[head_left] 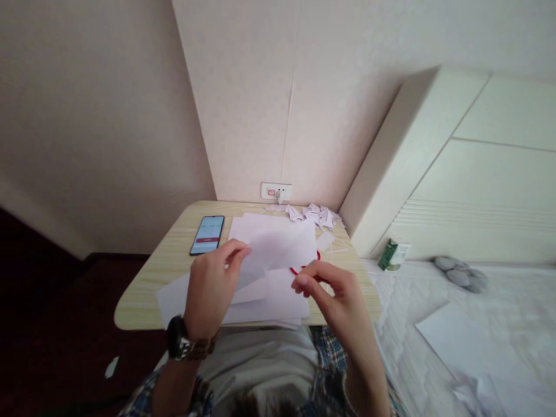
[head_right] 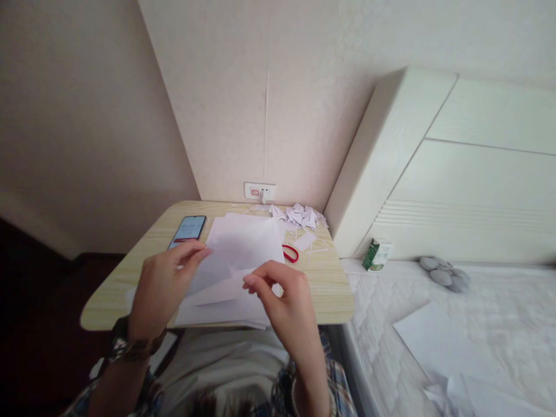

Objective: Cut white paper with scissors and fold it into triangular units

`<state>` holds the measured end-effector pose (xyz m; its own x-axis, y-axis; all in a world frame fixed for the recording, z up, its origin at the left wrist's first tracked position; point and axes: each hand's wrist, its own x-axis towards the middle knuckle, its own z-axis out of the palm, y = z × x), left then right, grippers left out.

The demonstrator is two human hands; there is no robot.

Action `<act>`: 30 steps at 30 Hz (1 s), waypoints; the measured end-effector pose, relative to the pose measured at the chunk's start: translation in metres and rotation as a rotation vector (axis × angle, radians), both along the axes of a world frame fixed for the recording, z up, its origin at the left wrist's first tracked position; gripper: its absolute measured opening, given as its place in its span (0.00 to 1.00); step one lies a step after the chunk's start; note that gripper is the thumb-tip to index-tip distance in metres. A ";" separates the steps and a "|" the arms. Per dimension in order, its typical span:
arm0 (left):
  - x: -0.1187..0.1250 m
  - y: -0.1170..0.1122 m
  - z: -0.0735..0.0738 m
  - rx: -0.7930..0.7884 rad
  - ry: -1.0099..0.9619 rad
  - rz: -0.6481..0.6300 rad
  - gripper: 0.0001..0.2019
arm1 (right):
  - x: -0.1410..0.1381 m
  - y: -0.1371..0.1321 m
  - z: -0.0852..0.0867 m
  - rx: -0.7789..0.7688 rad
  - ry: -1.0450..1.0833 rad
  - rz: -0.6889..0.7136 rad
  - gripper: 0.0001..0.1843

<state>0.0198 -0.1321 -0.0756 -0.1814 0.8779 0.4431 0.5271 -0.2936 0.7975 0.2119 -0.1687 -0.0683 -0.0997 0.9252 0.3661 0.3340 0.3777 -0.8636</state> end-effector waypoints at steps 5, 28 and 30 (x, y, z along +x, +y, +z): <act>0.014 -0.013 0.003 0.029 0.183 -0.098 0.07 | -0.021 -0.005 0.008 0.452 -0.285 -0.306 0.13; -0.035 -0.005 0.012 0.186 0.209 0.108 0.09 | 0.037 -0.009 0.009 0.460 -0.043 -0.633 0.07; -0.037 -0.005 0.014 0.165 0.101 0.168 0.09 | 0.042 -0.008 0.005 0.423 0.194 -0.630 0.06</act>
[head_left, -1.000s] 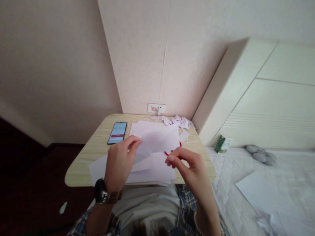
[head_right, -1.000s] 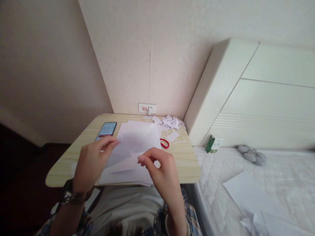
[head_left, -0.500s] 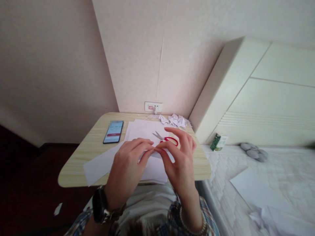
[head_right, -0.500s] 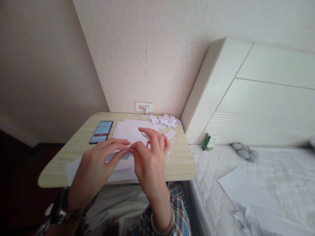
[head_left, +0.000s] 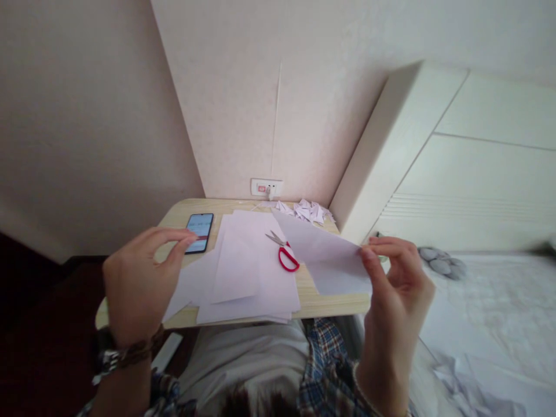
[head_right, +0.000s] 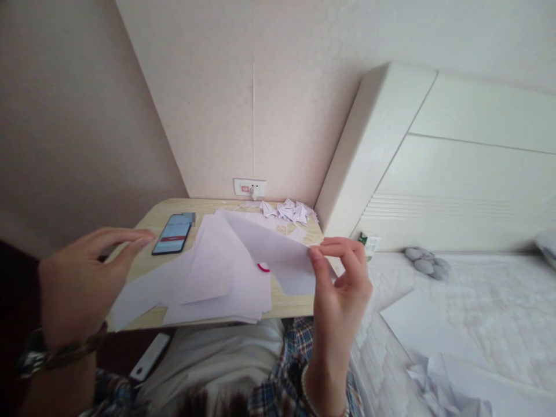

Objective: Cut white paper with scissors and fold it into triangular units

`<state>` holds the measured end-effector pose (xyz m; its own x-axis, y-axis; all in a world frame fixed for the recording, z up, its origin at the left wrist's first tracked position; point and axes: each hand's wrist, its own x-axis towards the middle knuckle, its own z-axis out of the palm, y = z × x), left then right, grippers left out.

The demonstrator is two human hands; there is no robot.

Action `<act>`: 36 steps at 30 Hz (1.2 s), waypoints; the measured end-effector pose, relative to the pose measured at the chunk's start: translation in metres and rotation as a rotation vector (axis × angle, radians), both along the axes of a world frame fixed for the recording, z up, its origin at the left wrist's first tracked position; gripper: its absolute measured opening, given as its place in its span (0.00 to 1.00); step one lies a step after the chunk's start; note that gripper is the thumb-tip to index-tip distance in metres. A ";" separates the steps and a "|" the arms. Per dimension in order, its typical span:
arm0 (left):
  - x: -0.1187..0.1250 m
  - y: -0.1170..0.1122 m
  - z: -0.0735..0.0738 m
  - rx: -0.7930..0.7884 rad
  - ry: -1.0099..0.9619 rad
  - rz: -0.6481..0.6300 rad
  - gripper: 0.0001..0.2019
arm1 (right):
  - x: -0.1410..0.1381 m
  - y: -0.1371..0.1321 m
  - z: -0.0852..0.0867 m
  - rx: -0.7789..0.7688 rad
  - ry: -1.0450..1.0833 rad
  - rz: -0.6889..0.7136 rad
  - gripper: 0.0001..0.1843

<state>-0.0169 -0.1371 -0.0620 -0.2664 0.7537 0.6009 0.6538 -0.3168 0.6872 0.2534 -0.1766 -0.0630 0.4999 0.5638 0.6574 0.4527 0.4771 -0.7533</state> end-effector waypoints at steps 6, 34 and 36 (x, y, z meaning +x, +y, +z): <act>0.040 -0.006 0.001 -0.172 -0.315 -0.482 0.20 | -0.021 0.011 -0.009 -0.107 0.419 0.292 0.08; 0.040 -0.001 0.004 -0.145 -0.833 -0.144 0.07 | 0.008 -0.002 -0.009 -0.271 -0.361 0.795 0.24; 0.040 -0.001 0.004 -0.147 -0.829 -0.156 0.07 | 0.006 -0.004 -0.007 -0.238 -0.358 0.779 0.21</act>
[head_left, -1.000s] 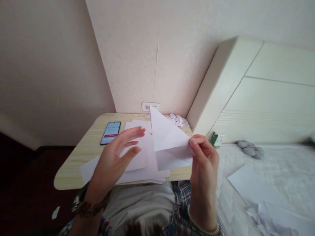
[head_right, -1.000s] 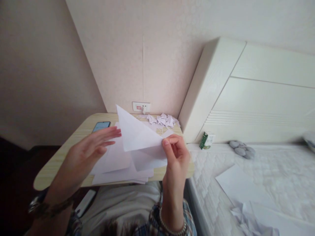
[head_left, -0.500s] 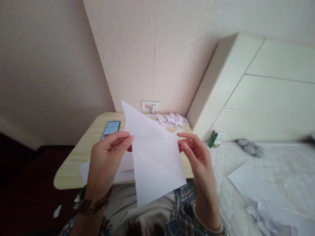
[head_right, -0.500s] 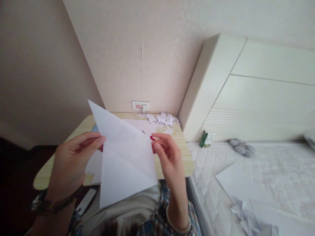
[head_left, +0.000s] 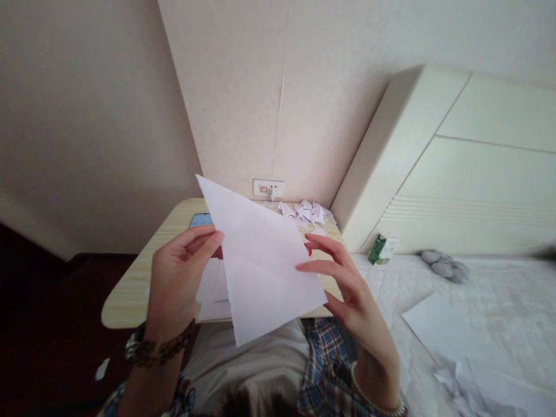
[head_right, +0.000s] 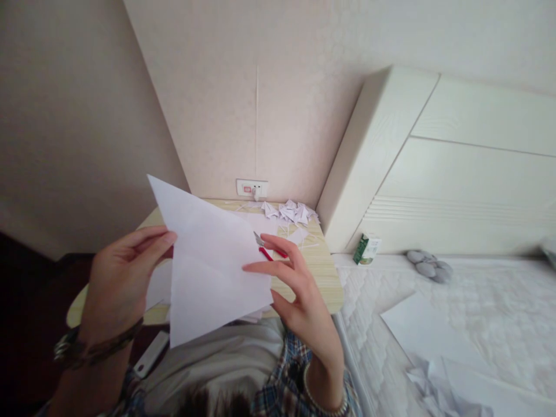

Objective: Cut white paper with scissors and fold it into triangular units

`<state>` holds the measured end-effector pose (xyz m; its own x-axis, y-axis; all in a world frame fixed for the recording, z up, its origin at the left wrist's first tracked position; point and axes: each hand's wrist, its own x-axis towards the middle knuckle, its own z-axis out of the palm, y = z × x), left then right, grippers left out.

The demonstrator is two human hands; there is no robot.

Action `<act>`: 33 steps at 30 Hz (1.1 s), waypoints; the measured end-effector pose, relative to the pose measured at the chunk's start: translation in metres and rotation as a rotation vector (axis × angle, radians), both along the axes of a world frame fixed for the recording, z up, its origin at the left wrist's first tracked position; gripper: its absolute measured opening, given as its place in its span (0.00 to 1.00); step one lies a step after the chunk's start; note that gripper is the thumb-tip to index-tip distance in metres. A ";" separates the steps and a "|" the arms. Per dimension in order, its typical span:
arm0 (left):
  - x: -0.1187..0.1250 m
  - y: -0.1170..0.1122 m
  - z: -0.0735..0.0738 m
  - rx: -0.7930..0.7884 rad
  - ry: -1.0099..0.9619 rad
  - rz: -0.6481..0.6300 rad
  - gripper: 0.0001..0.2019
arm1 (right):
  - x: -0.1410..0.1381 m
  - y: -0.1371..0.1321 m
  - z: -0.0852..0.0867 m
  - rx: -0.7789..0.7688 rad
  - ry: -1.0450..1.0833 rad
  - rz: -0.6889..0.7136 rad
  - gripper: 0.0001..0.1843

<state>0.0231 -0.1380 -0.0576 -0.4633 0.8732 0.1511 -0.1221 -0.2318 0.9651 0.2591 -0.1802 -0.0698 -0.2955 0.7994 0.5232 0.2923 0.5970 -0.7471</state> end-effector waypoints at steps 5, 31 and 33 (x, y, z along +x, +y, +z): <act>0.001 -0.001 0.002 0.006 0.016 -0.061 0.09 | -0.006 -0.003 0.001 0.077 0.085 -0.041 0.08; 0.017 0.001 0.004 0.000 -0.249 -0.119 0.13 | -0.039 0.007 -0.021 -0.052 0.484 0.016 0.35; 0.019 -0.001 0.003 -0.004 -0.239 -0.134 0.13 | -0.048 0.008 -0.020 0.030 0.430 -0.103 0.30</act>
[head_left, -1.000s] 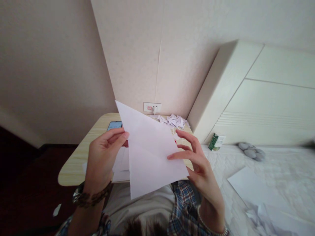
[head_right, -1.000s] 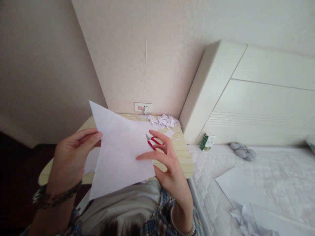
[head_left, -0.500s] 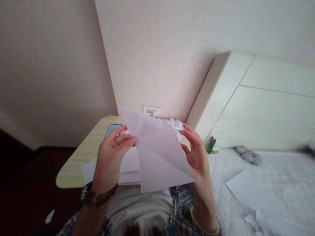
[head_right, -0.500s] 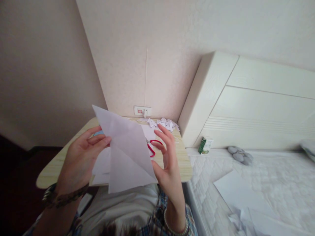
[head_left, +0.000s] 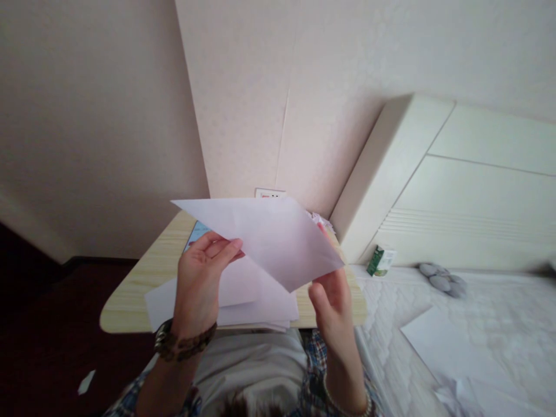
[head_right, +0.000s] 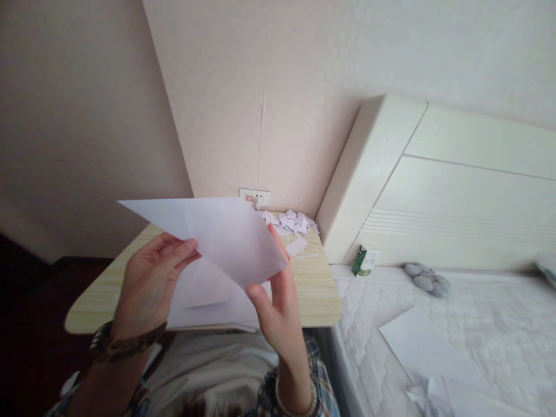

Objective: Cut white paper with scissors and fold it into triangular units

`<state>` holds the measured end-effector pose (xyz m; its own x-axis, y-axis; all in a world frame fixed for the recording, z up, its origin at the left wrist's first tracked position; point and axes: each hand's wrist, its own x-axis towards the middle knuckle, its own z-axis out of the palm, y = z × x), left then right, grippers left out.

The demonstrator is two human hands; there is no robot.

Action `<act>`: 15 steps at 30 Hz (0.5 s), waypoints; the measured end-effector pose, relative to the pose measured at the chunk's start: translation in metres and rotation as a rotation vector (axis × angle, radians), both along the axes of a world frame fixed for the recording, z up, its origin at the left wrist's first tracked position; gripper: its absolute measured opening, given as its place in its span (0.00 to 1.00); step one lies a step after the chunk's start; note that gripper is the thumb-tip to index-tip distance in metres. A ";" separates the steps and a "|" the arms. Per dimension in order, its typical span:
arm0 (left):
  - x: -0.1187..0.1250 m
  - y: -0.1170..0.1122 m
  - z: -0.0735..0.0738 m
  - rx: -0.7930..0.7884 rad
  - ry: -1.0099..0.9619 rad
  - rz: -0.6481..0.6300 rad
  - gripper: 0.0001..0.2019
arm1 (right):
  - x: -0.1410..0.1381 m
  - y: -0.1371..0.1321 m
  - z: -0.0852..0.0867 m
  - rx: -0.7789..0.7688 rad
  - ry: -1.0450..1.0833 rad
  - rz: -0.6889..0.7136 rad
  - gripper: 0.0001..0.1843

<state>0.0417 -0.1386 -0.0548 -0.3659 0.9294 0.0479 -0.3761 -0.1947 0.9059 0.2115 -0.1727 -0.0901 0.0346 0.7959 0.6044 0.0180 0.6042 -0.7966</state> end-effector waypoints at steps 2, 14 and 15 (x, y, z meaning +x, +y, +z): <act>0.002 -0.002 -0.001 -0.001 0.005 -0.013 0.13 | -0.006 0.000 0.004 0.067 -0.097 -0.159 0.31; 0.018 -0.015 -0.002 -0.002 0.053 -0.102 0.07 | -0.006 0.000 0.016 0.262 -0.685 -0.196 0.42; 0.018 -0.016 -0.002 0.004 0.055 -0.102 0.06 | -0.007 0.001 0.016 0.244 -0.700 -0.210 0.40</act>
<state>0.0599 -0.1542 -0.0569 -0.2660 0.9615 0.0690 -0.3443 -0.1616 0.9249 0.2049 -0.1720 -0.0746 -0.2857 0.6560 0.6986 0.6024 0.6899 -0.4014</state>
